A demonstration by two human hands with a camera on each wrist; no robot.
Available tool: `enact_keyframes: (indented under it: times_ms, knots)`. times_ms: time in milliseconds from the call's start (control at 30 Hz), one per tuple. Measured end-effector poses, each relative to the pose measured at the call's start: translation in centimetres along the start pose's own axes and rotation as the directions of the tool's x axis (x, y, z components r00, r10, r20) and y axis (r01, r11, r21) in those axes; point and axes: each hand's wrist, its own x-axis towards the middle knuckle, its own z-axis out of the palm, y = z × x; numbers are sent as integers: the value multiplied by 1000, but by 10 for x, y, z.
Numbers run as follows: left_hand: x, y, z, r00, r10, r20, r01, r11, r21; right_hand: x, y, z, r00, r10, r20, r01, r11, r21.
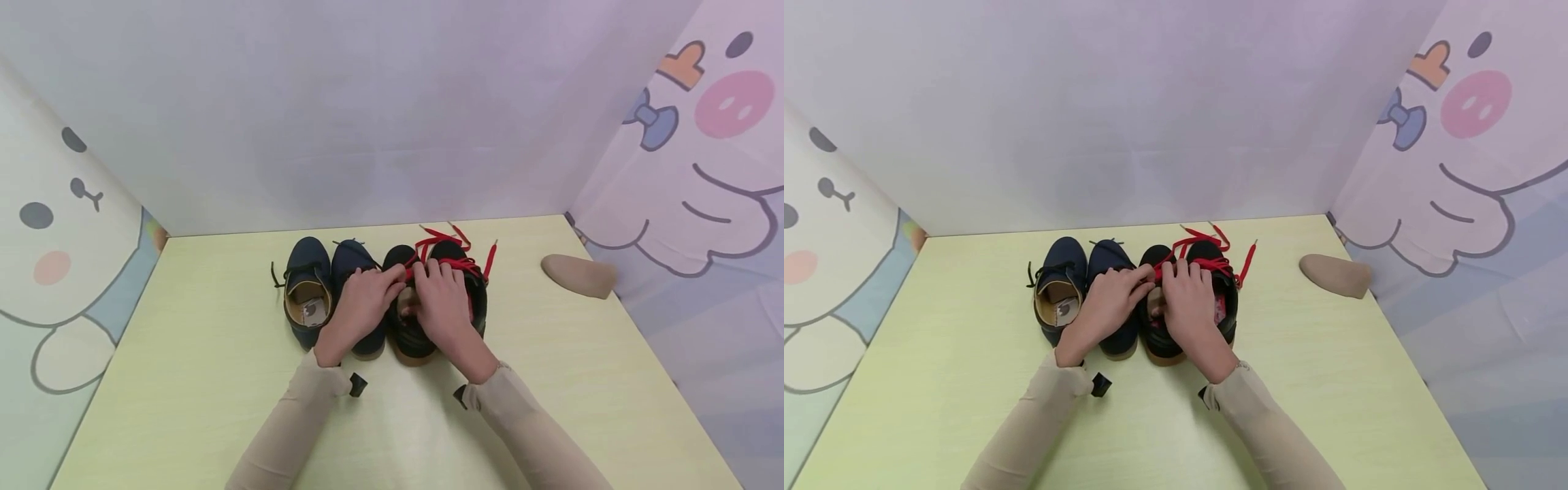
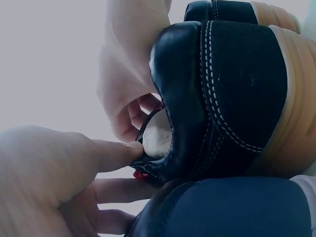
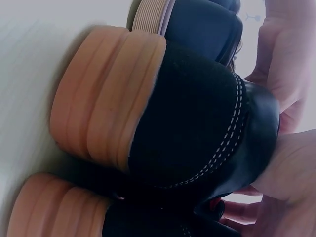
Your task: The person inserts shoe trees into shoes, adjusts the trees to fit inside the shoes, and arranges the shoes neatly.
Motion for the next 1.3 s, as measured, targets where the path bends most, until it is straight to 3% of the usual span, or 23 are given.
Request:
enact_keyframes:
  times_ms: [233,400,567,767,900,1033,1200,1300]
  knots:
    - [-2,1,0,1000,-10,-5,10,1000,-16,3,1,1,1000,-6,-3,6,1000,6]
    - [-4,6,2,998,-63,9,63,997,-54,-1,7,-2,999,-37,3,37,999,28]
    - [-6,6,3,996,-86,34,89,993,-79,-6,16,-13,997,-79,9,77,991,105]
    - [-7,4,2,994,-106,24,107,993,-57,-3,25,-22,995,-95,37,83,964,252]
    - [-6,5,3,990,-137,43,139,989,-46,0,31,-22,993,-112,44,95,951,294]
    - [-5,5,4,986,-160,45,162,986,-48,2,34,-19,989,-151,-10,148,956,254]
    - [-4,6,6,981,-186,51,189,981,-54,3,30,-15,974,-214,-71,220,970,107]
    - [-4,7,7,981,-182,62,185,982,-43,2,26,-13,958,-267,-106,272,962,34]
